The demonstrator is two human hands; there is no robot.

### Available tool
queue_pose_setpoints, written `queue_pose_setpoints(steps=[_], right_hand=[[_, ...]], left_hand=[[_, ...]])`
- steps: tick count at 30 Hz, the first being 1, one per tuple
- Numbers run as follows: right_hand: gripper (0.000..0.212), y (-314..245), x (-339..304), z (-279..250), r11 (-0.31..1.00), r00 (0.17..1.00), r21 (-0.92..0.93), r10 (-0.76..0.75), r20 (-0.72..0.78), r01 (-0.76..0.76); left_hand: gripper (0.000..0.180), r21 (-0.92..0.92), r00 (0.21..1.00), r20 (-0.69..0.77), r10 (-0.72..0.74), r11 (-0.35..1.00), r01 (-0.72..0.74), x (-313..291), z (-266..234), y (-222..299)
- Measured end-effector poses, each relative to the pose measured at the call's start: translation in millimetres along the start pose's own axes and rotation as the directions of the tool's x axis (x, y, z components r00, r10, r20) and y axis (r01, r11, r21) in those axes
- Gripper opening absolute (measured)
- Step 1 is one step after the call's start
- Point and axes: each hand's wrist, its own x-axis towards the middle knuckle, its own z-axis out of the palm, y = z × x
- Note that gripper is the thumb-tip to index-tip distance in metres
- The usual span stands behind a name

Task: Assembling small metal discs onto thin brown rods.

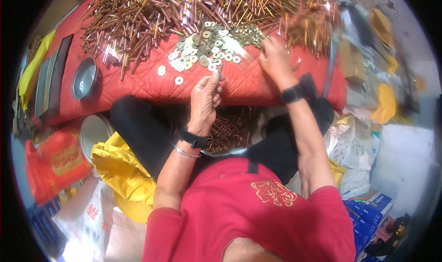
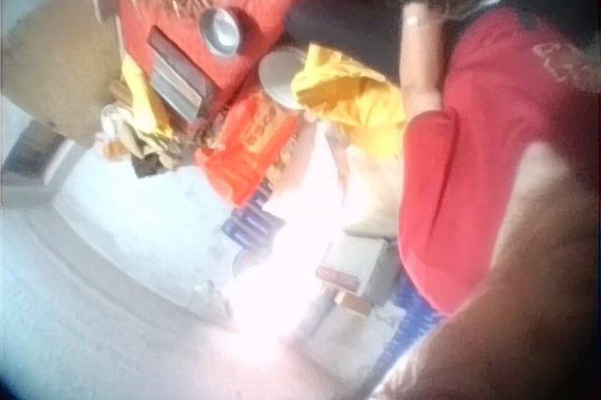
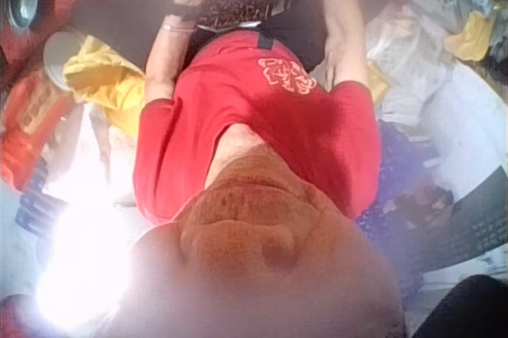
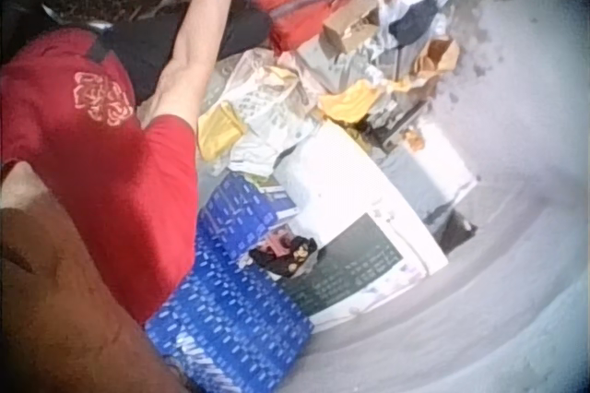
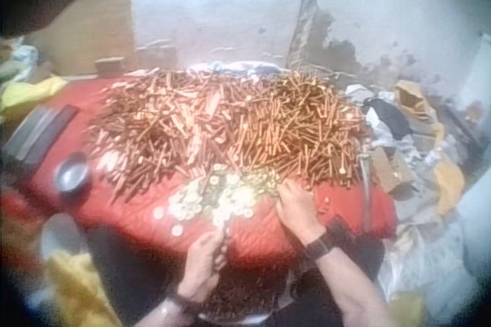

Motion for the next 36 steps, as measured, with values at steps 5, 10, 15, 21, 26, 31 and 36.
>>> queue_pose_setpoints(steps=[5,10,15,21,26,31,36], right_hand=[[0.015,-37.5,-23.9,-18.9,0.736,0.957,0.613,0.195,0.217,-0.289],[0.015,-68.6,-39.8,-39.4,0.181,0.879,0.870,0.236,0.414,-0.459],[0.011,-72.4,-48.0,-40.1,0.271,0.934,0.897,0.178,0.310,-0.350],[0.008,-69.4,-44.1,-55.3,0.506,0.947,0.810,0.046,0.317,-0.295],[0.014,-69.7,-39.5,-66.4,0.837,0.916,0.514,-0.041,0.399,-0.186],[0.013,-73.7,-39.7,-53.1,0.775,0.989,0.629,-0.049,0.137,-0.049],[0.008,-74.8,-39.1,-53.7,0.751,0.967,0.650,-0.062,0.246,-0.117]], left_hand=[[0.020,0.084,0.997,0.073,0.007,0.996,-0.014,-7.0,4.0,-0.7],[0.020,0.211,0.993,0.116,0.002,0.977,-0.026,-19.2,14.6,5.8],[0.019,0.261,0.986,0.164,-0.013,0.965,-0.031,-23.1,16.1,6.7],[0.019,0.300,0.953,0.238,-0.190,0.947,0.114,-25.4,11.4,26.4],[0.019,0.442,0.972,0.236,0.017,0.888,-0.123,-28.0,14.1,20.6],[0.019,0.403,0.978,0.204,-0.033,0.914,-0.053,-24.6,8.1,20.4],[0.018,0.412,0.980,0.193,-0.044,0.910,-0.040,-26.7,8.9,21.8]])
